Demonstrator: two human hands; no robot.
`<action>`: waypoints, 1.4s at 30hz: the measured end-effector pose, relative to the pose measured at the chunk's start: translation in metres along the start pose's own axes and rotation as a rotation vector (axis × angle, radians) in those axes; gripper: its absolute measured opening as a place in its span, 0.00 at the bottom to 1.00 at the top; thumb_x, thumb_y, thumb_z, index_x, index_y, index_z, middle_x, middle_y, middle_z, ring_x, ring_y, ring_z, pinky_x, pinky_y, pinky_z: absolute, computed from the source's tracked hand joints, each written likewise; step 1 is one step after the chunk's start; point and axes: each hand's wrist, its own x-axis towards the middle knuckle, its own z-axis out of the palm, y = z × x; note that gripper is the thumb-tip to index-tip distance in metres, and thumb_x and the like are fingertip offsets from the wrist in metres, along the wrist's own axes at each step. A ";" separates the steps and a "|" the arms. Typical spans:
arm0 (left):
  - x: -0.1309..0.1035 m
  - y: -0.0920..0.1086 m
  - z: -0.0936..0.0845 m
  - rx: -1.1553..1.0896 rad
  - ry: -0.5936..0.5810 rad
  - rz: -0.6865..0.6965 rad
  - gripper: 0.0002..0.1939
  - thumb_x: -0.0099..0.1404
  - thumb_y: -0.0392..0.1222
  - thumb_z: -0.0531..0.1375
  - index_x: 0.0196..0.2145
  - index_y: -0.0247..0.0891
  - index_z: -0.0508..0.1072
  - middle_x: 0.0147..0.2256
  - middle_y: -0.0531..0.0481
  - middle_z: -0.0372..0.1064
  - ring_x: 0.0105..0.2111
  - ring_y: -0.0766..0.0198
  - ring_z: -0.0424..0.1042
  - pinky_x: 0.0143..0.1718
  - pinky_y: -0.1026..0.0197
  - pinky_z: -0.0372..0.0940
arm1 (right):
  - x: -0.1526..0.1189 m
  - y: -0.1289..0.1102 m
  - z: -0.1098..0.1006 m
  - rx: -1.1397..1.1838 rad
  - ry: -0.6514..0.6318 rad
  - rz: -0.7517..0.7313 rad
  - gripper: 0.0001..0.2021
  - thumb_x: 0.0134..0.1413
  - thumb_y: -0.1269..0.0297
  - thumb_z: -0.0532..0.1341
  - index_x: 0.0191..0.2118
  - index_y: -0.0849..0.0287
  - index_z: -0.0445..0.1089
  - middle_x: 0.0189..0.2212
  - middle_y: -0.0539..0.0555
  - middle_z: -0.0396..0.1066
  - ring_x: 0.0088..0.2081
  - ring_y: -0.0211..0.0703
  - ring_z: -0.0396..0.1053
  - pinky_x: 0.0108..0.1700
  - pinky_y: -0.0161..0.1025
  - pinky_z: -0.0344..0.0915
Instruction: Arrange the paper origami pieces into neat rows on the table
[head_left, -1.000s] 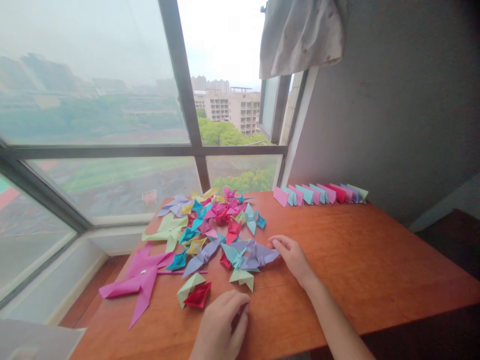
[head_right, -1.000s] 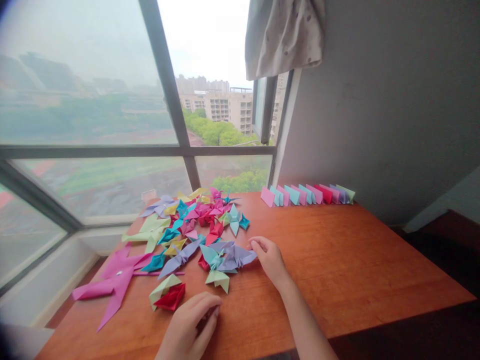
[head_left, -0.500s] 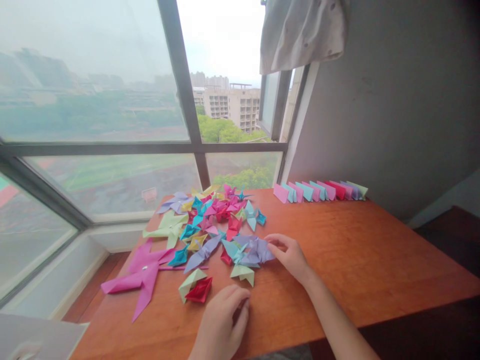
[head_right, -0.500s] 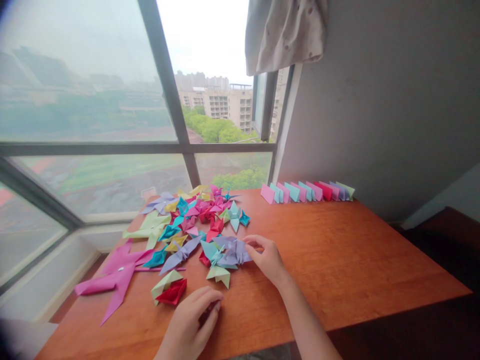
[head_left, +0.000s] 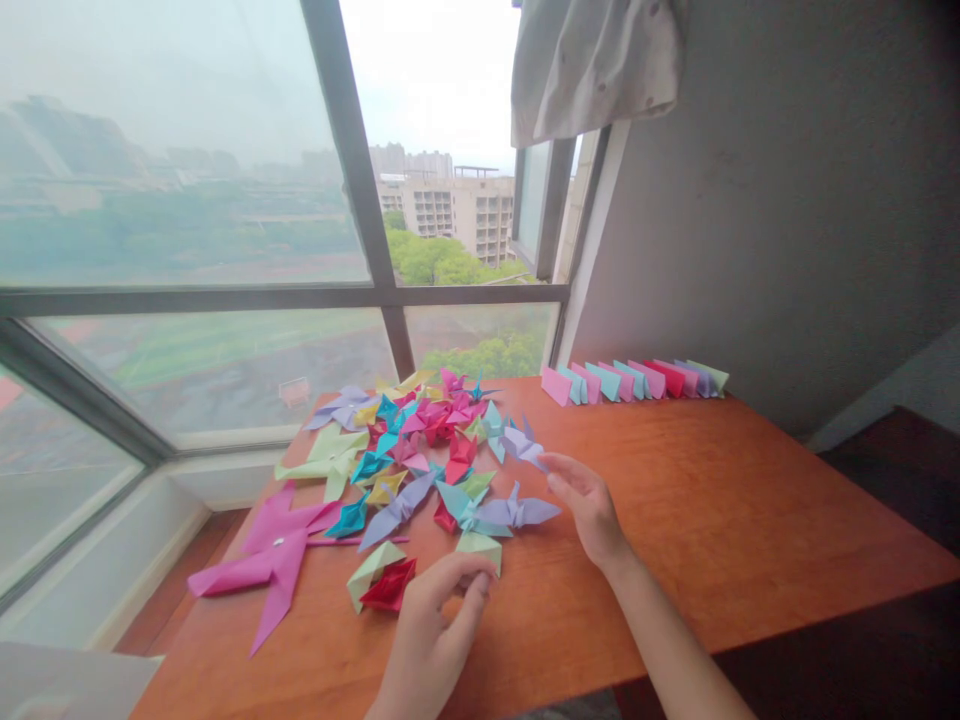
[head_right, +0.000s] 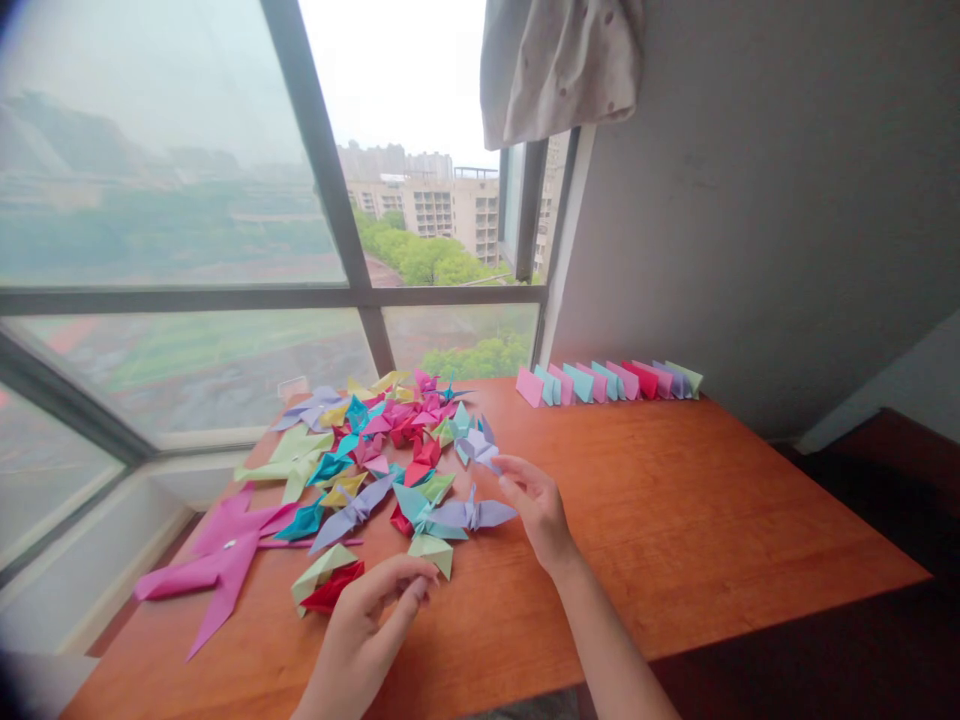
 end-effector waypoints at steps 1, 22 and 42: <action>0.007 0.006 -0.001 -0.080 0.018 -0.026 0.09 0.69 0.41 0.55 0.37 0.38 0.75 0.32 0.48 0.74 0.32 0.61 0.73 0.35 0.64 0.66 | -0.001 0.001 0.000 0.017 -0.027 -0.004 0.15 0.53 0.58 0.64 0.46 0.53 0.77 0.45 0.54 0.76 0.43 0.45 0.71 0.44 0.39 0.68; 0.105 0.024 0.009 -0.128 0.055 -0.030 0.12 0.66 0.46 0.57 0.31 0.35 0.73 0.29 0.49 0.71 0.31 0.63 0.69 0.31 0.66 0.62 | -0.008 -0.013 0.008 -0.130 -0.263 -0.140 0.10 0.58 0.58 0.62 0.38 0.54 0.79 0.41 0.57 0.76 0.43 0.48 0.72 0.42 0.41 0.68; 0.092 0.031 -0.013 0.036 -0.240 -0.008 0.11 0.66 0.42 0.56 0.30 0.35 0.73 0.26 0.52 0.68 0.28 0.65 0.65 0.29 0.66 0.57 | -0.006 -0.007 0.003 0.217 -0.112 0.199 0.18 0.47 0.58 0.70 0.45 0.56 0.73 0.31 0.51 0.73 0.29 0.38 0.69 0.32 0.34 0.66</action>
